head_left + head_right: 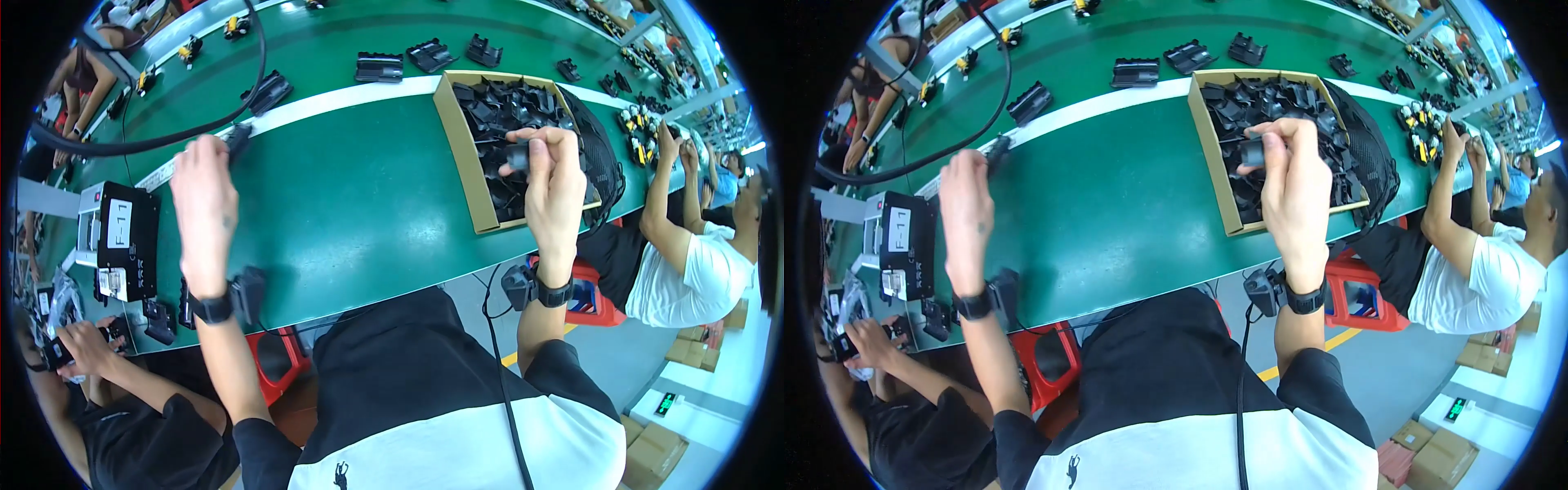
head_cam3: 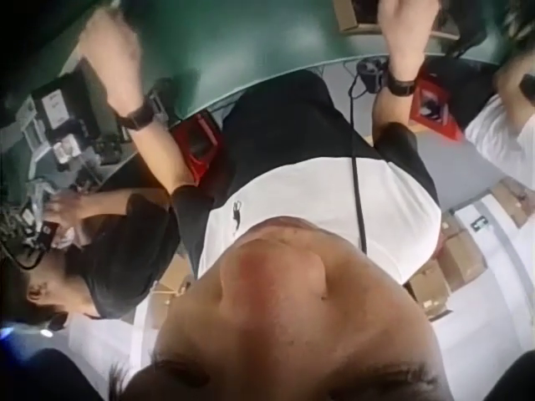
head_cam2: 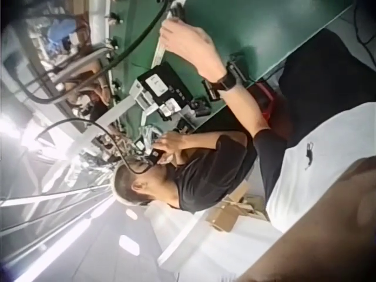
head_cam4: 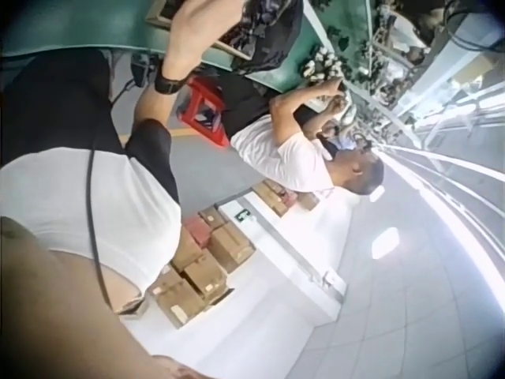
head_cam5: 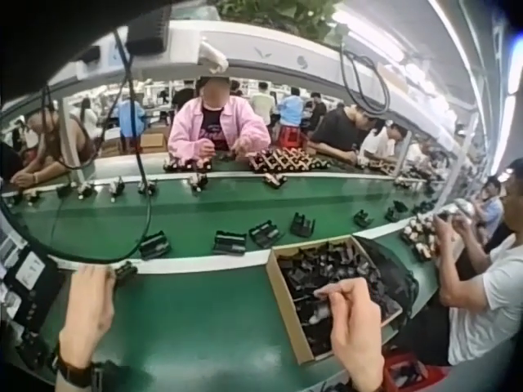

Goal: The person assembles plastic housings by hand, picking up a base and a small component from a box. They press the component into the base and set the assembly on the green workbench before repeating the process.

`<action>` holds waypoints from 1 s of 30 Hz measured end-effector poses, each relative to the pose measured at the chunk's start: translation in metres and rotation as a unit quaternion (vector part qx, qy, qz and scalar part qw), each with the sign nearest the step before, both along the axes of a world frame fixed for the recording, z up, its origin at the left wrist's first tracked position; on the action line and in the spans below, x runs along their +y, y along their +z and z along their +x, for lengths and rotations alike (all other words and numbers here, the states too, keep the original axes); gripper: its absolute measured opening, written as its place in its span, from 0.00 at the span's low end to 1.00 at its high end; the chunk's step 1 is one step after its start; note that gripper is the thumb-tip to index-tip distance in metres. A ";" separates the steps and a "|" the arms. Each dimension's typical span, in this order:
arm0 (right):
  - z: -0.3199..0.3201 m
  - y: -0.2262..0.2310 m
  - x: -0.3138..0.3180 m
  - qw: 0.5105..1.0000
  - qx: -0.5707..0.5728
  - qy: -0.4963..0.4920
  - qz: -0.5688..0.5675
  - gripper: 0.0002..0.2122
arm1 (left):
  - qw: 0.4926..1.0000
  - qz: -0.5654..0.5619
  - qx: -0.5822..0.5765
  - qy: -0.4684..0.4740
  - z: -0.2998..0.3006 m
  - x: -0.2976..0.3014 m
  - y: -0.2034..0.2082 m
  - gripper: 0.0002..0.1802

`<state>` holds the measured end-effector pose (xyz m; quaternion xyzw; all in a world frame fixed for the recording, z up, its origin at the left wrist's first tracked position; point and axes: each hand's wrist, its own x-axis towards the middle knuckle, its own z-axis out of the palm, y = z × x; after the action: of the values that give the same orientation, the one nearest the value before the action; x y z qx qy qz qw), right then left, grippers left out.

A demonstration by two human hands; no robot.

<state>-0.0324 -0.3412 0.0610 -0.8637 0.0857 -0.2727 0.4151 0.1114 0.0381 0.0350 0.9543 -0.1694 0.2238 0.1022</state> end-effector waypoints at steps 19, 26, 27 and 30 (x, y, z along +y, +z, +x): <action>0.041 -0.060 0.072 0.967 0.086 0.208 -0.122 0.12 | 0.994 -0.062 0.046 -0.073 -0.111 -0.010 -0.042 0.20; 0.019 -0.023 0.062 0.941 0.171 0.265 -0.120 0.12 | 0.983 -0.058 0.093 -0.150 -0.119 -0.004 -0.031 0.23; 0.016 -0.022 0.061 0.920 0.169 0.295 -0.195 0.12 | 0.979 -0.060 0.097 -0.171 -0.121 -0.006 -0.030 0.24; 0.013 -0.024 0.064 0.858 0.163 0.350 -0.338 0.12 | 0.970 -0.108 0.131 -0.174 -0.126 -0.009 -0.025 0.24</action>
<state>-0.0195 -0.2772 0.0370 -0.9561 -0.2533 0.0235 0.1456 -0.0149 0.0291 0.0096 0.9146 -0.2925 0.0924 0.2635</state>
